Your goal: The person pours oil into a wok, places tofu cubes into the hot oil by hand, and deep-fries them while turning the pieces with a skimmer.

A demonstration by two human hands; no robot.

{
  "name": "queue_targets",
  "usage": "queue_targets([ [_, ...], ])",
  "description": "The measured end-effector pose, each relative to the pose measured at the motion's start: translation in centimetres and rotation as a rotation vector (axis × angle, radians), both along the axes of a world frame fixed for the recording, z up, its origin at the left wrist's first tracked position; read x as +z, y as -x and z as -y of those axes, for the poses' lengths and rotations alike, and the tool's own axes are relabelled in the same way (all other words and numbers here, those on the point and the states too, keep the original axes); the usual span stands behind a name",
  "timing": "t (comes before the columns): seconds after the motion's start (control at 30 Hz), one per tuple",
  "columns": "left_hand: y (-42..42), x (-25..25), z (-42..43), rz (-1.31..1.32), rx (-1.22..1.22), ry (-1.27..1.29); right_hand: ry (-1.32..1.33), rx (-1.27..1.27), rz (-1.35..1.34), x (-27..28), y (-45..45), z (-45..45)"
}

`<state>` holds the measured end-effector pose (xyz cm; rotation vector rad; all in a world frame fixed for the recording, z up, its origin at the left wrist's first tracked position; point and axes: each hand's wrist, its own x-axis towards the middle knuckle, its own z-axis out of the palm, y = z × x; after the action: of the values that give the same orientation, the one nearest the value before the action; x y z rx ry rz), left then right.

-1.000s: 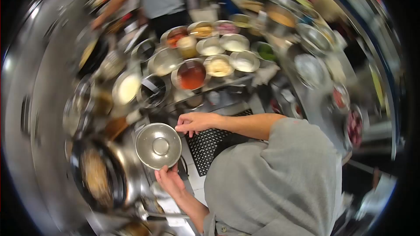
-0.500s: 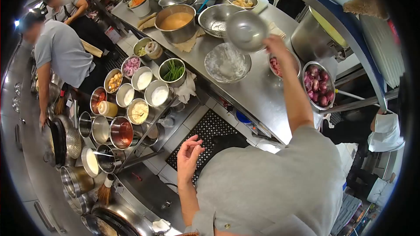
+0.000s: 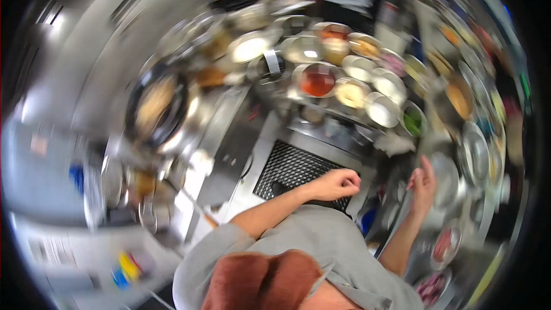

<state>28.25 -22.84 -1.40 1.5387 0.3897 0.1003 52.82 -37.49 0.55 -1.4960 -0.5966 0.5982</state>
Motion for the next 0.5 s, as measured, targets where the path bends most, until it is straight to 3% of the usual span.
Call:
queue_targets([
  [0.1,3.5,1.3,-1.5,-0.036,0.071,-0.031,-0.007,0.359,-0.19,-1.7,5.5,-9.1],
  [0.2,8.9,0.9,-2.8,0.008,0.411,-0.113,0.03,0.665,-0.283,-2.2,11.0,-15.5],
  [0.37,19.7,-0.6,-2.2,0.026,0.87,0.061,0.102,1.064,-0.256,-2.0,21.7,-22.4],
  [0.5,26.0,-0.3,-0.1,0.046,1.193,-0.068,0.184,1.333,-0.236,-1.5,31.0,-26.1],
])
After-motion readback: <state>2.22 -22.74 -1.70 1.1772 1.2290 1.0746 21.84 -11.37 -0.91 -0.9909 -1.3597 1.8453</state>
